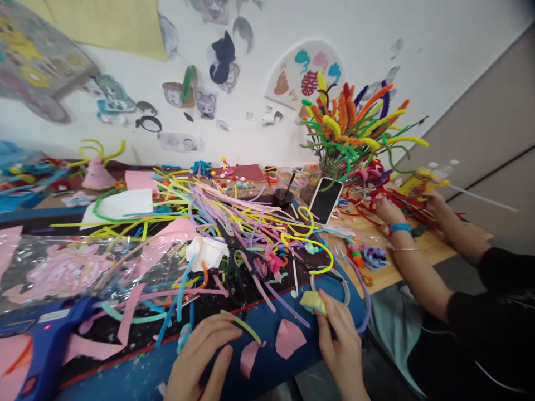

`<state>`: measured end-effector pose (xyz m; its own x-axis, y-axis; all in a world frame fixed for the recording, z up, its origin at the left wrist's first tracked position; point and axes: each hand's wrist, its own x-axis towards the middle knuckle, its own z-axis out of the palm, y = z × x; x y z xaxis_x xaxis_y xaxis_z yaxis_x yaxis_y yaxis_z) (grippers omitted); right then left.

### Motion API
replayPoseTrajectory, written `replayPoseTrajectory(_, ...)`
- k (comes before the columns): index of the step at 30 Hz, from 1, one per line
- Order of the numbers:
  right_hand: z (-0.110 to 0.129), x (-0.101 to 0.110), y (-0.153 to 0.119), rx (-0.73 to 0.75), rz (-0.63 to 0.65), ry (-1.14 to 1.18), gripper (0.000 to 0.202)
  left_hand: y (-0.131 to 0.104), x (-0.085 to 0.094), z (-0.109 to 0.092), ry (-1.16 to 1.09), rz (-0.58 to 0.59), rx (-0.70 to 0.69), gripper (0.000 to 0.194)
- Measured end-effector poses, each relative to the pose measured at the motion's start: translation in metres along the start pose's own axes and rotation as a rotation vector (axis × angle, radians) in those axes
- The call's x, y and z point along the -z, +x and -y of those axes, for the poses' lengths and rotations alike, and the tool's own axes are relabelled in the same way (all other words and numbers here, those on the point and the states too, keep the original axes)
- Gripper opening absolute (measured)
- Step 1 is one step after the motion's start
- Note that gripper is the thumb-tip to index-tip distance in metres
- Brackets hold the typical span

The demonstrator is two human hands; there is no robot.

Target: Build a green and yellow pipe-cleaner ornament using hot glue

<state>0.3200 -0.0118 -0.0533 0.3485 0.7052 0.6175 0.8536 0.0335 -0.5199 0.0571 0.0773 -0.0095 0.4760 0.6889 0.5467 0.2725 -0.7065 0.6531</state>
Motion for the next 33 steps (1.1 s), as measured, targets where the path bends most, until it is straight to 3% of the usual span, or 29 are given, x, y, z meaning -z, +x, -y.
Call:
replayPoseTrajectory(6, -0.005, -0.001, -0.007, -0.133, -0.028, 0.112, 0.036, 0.001, -0.001, 0.005, 0.038, 0.029, -0.004, 0.020)
replayPoseTrajectory(9, -0.005, 0.001, -0.010, -0.399, -0.109, 0.252, 0.034, 0.001, -0.002, 0.008, 0.115, 0.061, -0.061, 0.019)
replayPoseTrajectory(12, -0.001, 0.003, -0.008, -0.687, -0.318, 0.507, 0.052, 0.006, -0.007, 0.008, 0.201, 0.085, -0.190, 0.020)
replayPoseTrajectory(14, 0.005, 0.006, -0.003, -0.787, -0.383, 0.704, 0.058, 0.010, -0.010, 0.008, 0.241, 0.099, -0.263, 0.019)
replayPoseTrajectory(21, 0.016, 0.013, 0.021, -1.054, -0.269, 1.336, 0.030, 0.011, -0.012, 0.011, 0.266, 0.099, -0.275, 0.015)
replayPoseTrajectory(24, 0.019, 0.007, 0.024, -1.061, -0.232, 1.353, 0.035, 0.010, -0.010, 0.011, 0.240, 0.103, -0.269, 0.013)
replayPoseTrajectory(26, 0.018, 0.002, 0.023, -0.997, -0.253, 1.155, 0.040, 0.008, -0.010, 0.011, 0.233, 0.117, -0.252, 0.013)
replayPoseTrajectory(30, 0.009, -0.001, 0.026, -0.818, -0.264, 0.726, 0.036, 0.005, -0.009, 0.013, 0.250, 0.159, -0.230, 0.015)
replayPoseTrajectory(33, 0.005, 0.005, 0.035, -0.538, -0.098, 0.479, 0.022, 0.002, -0.009, 0.015, 0.255, 0.174, -0.232, 0.016)
